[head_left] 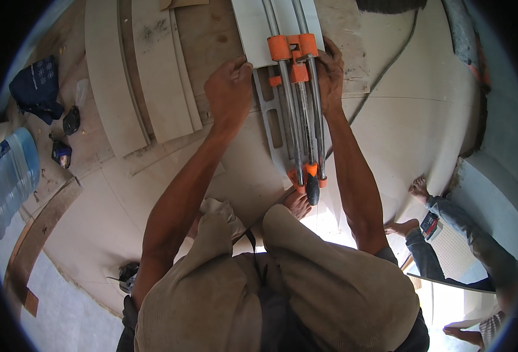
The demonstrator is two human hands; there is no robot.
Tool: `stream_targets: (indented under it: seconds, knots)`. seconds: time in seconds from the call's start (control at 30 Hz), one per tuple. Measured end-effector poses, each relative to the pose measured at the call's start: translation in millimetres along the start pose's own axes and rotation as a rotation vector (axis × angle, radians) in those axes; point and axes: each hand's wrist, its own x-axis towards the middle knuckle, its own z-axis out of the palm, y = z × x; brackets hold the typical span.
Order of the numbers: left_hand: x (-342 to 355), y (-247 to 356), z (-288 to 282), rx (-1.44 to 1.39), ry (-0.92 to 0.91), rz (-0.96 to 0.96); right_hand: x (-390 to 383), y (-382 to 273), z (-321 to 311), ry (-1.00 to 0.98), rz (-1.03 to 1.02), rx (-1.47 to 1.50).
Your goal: The person uses a manual panel cutter to score and snap white rectangular panels. They clamp each panel, score it with the cutter, and then snap it along the scored line. A second person assists by holding a panel nearby.
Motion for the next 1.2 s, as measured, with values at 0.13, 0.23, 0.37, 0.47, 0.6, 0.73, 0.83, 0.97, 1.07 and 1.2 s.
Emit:
stream_targets:
  seconds: [0.13, 0.23, 0.37, 0.47, 0.6, 0.73, 0.83, 0.97, 1.07, 1.2]
  knots:
    - [6, 0, 0, 0.083, 0.003, 0.010, 4, 0, -2, -0.065, -0.120, 0.013]
    - [8, -2, 0, 0.091, 0.010, 0.017, 9, 0, -3, -0.134, -0.163, -0.042]
    - [8, 0, 0, 0.104, 0.010, 0.026, 19, -1, -8, -0.236, -0.159, -0.150]
    - [10, -4, 1, 0.099, 0.005, 0.014, 24, 0, -7, -0.265, -0.087, -0.125]
    - [15, -11, 1, 0.108, 0.008, 0.033, 31, 0, -8, -0.315, -0.013, -0.074]
    - [17, -9, -2, 0.132, -0.015, 0.010, 35, -4, -11, -0.355, 0.145, -0.049]
    - [18, -5, -6, 0.151, -0.032, 0.002, 35, -10, -13, -0.374, 0.199, -0.034]
    - [19, -8, -5, 0.152, -0.042, 0.020, 36, -16, -13, -0.384, 0.220, -0.042]
    - [19, -10, -6, 0.149, -0.059, 0.013, 35, -19, -14, -0.378, 0.241, -0.047]
    - [19, -9, -6, 0.155, -0.069, 0.010, 35, -16, -13, -0.363, 0.190, -0.026]
